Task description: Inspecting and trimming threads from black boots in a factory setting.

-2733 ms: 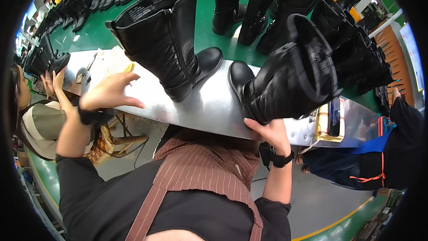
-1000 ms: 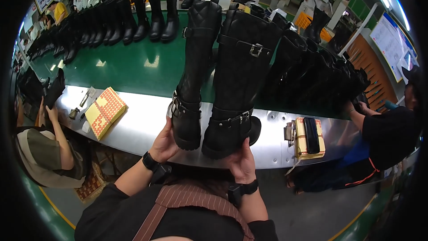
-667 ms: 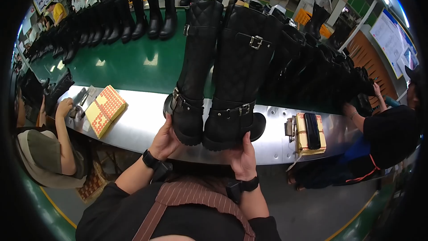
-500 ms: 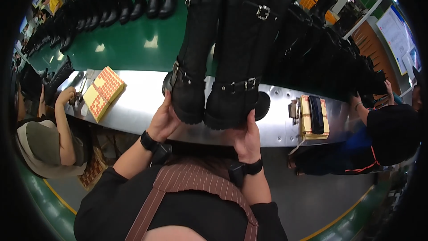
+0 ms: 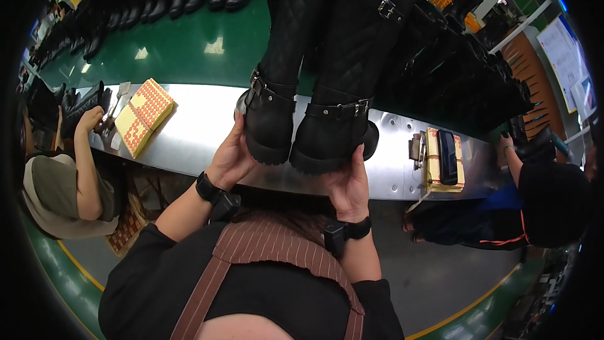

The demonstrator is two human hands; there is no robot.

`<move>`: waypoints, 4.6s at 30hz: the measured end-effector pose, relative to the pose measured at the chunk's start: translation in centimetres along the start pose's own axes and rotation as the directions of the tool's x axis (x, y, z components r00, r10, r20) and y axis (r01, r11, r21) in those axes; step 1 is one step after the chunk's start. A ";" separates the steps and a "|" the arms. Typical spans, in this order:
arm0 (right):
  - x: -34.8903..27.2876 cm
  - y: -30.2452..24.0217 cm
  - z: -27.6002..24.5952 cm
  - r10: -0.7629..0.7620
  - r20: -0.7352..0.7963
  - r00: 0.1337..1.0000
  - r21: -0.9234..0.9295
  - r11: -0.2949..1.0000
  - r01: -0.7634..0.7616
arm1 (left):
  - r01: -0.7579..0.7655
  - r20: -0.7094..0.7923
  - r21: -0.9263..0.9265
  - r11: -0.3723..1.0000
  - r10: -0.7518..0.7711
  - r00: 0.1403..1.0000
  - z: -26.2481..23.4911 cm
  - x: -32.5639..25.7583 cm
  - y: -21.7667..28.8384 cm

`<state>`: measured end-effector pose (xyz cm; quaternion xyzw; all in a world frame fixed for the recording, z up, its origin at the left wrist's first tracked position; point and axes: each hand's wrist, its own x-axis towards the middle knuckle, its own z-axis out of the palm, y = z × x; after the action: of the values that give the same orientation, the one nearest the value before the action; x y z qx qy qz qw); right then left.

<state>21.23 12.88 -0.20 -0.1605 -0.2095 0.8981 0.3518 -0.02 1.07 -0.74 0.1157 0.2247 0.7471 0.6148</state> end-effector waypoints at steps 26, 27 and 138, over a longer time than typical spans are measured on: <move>-0.5 2.2 -1.6 0.261 0.025 0.965 0.050 0.964 -0.262 | 0.257 -0.353 0.309 0.916 -0.141 0.925 0.2 -1.8 -0.8; -0.5 2.2 -1.5 0.270 0.051 0.962 0.058 0.960 -0.273 | 0.054 -0.307 0.423 0.905 0.087 0.948 0.3 -1.6 -0.9; 0.2 -6.2 7.6 -0.077 0.081 0.994 -0.786 0.608 0.111 | -0.169 0.438 0.849 -0.501 0.488 0.755 9.9 -2.2 -1.3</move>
<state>21.30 15.09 9.29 -0.2701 -0.5978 0.6978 0.2877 6.08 1.04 7.52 0.5485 0.7294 0.4037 -0.0643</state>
